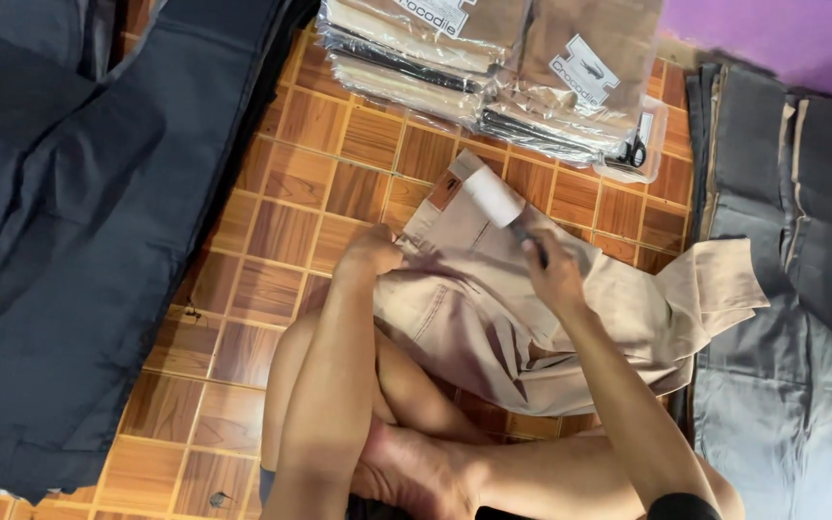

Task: The person cleans a pair of pants using a lint roller, folds the pants into a rectangular shape, and places them into a clear plastic bag.

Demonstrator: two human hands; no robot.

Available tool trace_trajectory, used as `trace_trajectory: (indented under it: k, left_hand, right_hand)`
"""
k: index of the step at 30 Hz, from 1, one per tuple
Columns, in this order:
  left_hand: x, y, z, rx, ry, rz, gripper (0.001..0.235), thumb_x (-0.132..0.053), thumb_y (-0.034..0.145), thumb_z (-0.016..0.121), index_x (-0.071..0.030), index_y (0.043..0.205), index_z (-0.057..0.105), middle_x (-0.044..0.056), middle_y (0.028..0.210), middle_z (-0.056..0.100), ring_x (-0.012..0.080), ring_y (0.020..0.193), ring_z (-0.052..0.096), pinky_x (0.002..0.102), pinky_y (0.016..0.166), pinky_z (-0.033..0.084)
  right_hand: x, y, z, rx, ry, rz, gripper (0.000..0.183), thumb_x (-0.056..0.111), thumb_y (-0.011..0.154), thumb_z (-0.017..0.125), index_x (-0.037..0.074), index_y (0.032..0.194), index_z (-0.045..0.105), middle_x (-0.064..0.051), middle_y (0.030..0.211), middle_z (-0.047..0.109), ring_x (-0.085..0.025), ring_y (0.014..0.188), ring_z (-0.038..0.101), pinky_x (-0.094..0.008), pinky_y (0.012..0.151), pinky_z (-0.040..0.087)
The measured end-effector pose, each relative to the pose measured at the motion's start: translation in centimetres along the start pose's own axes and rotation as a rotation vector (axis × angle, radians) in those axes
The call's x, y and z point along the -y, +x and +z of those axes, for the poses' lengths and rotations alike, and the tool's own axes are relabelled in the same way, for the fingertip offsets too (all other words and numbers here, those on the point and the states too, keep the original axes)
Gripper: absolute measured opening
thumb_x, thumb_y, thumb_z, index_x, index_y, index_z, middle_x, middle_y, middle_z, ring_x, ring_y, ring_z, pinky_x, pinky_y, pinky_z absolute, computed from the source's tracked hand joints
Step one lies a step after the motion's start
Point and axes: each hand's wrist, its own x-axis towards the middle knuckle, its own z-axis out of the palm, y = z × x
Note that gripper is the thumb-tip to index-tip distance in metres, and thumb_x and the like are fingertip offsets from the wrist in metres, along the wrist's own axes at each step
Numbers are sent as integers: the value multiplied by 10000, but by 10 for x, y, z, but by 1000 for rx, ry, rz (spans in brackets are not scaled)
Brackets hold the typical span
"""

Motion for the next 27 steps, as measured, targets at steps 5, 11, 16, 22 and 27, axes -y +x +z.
trace_trajectory:
  k: [5, 11, 16, 22, 27]
  left_hand:
    - [0, 0, -4, -11, -11, -17, 463, -248, 759, 803, 21, 1130, 741, 263, 1243, 694, 410, 1244, 627, 502, 1045, 502]
    - [-2, -5, -10, -58, -52, -36, 556, -238, 713, 872, 86, 1141, 728, 294, 1221, 693, 441, 1231, 628, 506, 1030, 502]
    - [6, 9, -2, -80, -123, -54, 594, -207, 683, 899, 112, 1147, 707, 298, 1196, 698, 425, 1213, 640, 520, 1010, 509]
    - [16, 33, 4, -83, -63, -99, 657, -241, 645, 939, 89, 1162, 704, 268, 1199, 708, 396, 1231, 634, 501, 1037, 509]
    - [14, 28, 1, -101, -52, -95, 597, -240, 671, 935, 105, 1108, 718, 276, 1169, 718, 403, 1207, 650, 497, 1021, 520]
  right_hand:
    - [54, -23, -8, 243, 22, -38, 308, 454, 1001, 592, 295, 1258, 647, -151, 1113, 758, -414, 1085, 698, -552, 950, 564]
    - [-1, 49, 24, 47, -250, 95, 314, 583, 1024, 466, 431, 1263, 600, -186, 927, 744, -438, 962, 724, -546, 887, 580]
    - [33, 23, 15, -104, -260, 105, 299, 535, 1075, 435, 311, 1203, 587, -261, 871, 720, -494, 905, 722, -584, 830, 571]
    - [43, -16, 35, 34, -236, -316, 277, 470, 991, 565, 365, 1238, 632, -93, 910, 777, -313, 837, 771, -488, 779, 629]
    - [25, 38, 30, 75, -286, -13, 427, 526, 1056, 444, 343, 1420, 573, -154, 1185, 748, -435, 1047, 718, -598, 932, 549]
